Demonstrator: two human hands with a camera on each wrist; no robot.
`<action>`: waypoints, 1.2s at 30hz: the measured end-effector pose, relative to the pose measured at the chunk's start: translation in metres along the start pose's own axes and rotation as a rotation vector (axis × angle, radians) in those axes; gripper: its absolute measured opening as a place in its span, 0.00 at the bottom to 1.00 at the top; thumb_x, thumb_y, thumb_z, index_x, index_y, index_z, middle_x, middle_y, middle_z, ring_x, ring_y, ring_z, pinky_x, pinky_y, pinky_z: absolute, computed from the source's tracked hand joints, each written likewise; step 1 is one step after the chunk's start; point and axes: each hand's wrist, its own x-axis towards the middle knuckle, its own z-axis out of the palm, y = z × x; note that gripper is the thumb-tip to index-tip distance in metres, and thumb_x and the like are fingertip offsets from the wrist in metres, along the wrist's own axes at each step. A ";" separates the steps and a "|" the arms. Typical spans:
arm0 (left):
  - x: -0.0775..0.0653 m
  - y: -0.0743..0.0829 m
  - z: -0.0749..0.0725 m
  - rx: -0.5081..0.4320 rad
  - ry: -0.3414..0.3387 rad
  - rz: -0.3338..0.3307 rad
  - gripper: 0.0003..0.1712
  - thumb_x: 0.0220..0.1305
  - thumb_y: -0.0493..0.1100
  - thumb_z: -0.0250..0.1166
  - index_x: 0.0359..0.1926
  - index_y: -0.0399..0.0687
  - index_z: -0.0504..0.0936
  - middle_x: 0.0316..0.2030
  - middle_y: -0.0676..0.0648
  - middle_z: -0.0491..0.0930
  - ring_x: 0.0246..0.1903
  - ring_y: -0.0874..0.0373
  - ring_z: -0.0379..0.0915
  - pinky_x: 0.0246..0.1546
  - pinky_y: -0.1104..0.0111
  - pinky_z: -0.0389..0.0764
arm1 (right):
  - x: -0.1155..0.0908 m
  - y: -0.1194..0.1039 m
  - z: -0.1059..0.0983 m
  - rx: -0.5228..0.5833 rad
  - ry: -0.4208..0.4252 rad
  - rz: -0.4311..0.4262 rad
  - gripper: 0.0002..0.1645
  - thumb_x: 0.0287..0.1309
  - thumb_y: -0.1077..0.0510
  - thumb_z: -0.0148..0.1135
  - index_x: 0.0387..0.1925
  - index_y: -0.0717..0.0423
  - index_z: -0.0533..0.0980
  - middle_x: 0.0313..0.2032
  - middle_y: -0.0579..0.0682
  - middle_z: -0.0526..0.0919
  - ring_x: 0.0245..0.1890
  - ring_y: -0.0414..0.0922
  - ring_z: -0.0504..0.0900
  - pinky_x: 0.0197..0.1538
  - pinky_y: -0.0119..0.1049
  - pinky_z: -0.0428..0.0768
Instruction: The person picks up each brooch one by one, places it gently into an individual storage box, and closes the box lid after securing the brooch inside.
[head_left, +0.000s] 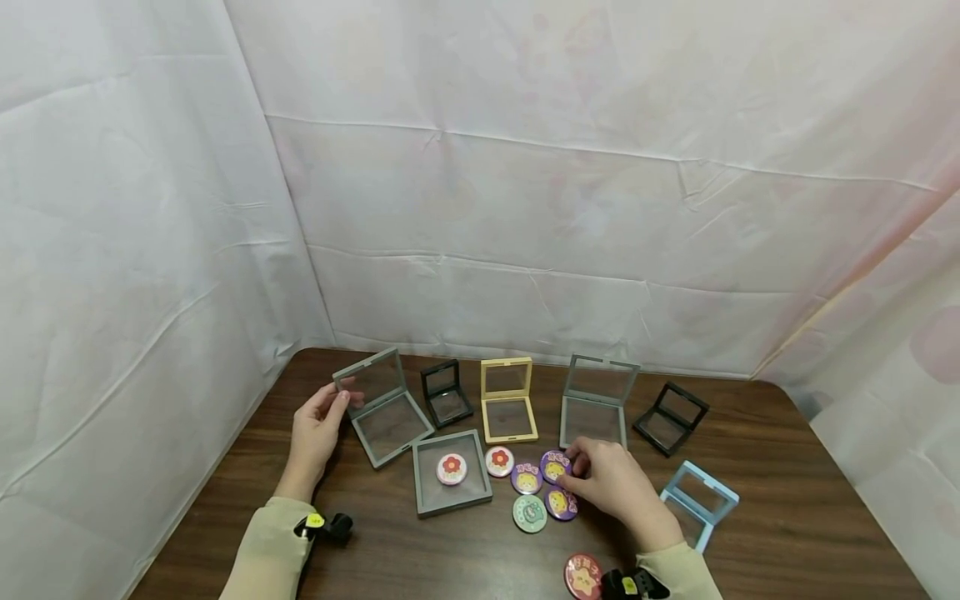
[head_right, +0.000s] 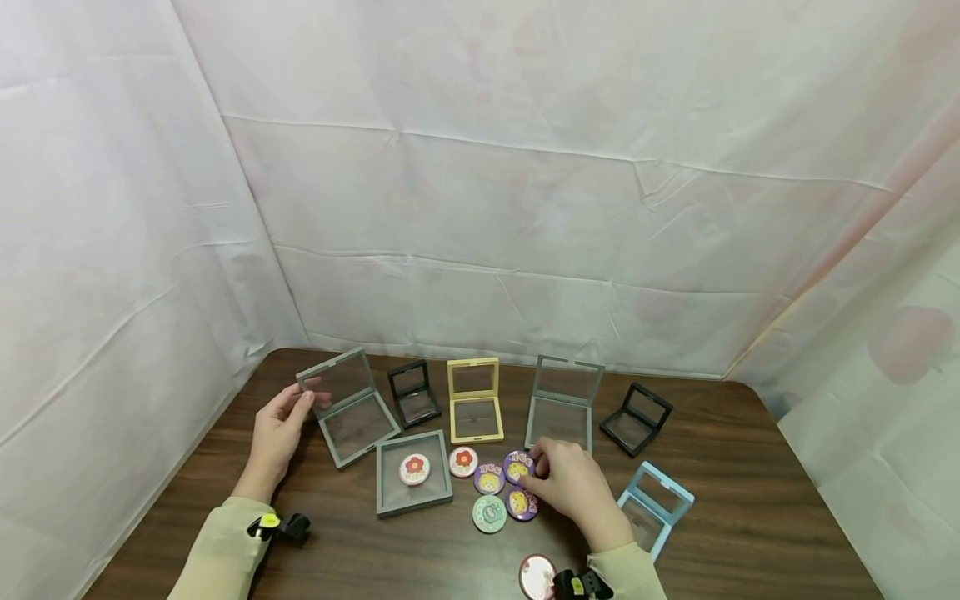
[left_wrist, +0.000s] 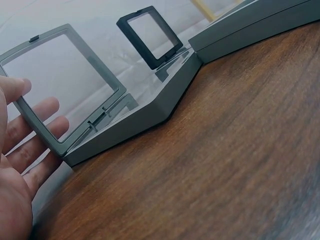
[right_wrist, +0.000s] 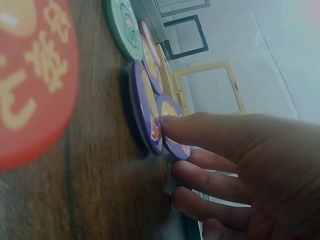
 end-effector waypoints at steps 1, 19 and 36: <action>0.000 0.000 0.000 0.002 0.000 0.000 0.20 0.85 0.41 0.61 0.67 0.32 0.82 0.48 0.30 0.89 0.45 0.60 0.89 0.53 0.74 0.81 | 0.000 0.000 0.000 0.002 0.001 -0.004 0.16 0.57 0.53 0.85 0.40 0.50 0.84 0.28 0.36 0.82 0.26 0.31 0.76 0.33 0.33 0.78; 0.000 0.001 0.000 0.000 0.002 0.003 0.18 0.85 0.40 0.61 0.66 0.34 0.84 0.49 0.29 0.89 0.45 0.57 0.90 0.54 0.72 0.83 | 0.001 -0.001 0.001 0.028 0.028 -0.043 0.17 0.58 0.59 0.84 0.43 0.50 0.82 0.25 0.36 0.77 0.24 0.32 0.72 0.30 0.32 0.74; 0.000 0.000 -0.001 0.028 -0.009 0.004 0.20 0.85 0.41 0.60 0.68 0.32 0.82 0.49 0.31 0.90 0.46 0.58 0.88 0.54 0.75 0.79 | 0.002 0.003 -0.004 0.105 0.020 -0.192 0.13 0.65 0.61 0.78 0.40 0.44 0.80 0.30 0.33 0.83 0.30 0.31 0.80 0.35 0.33 0.80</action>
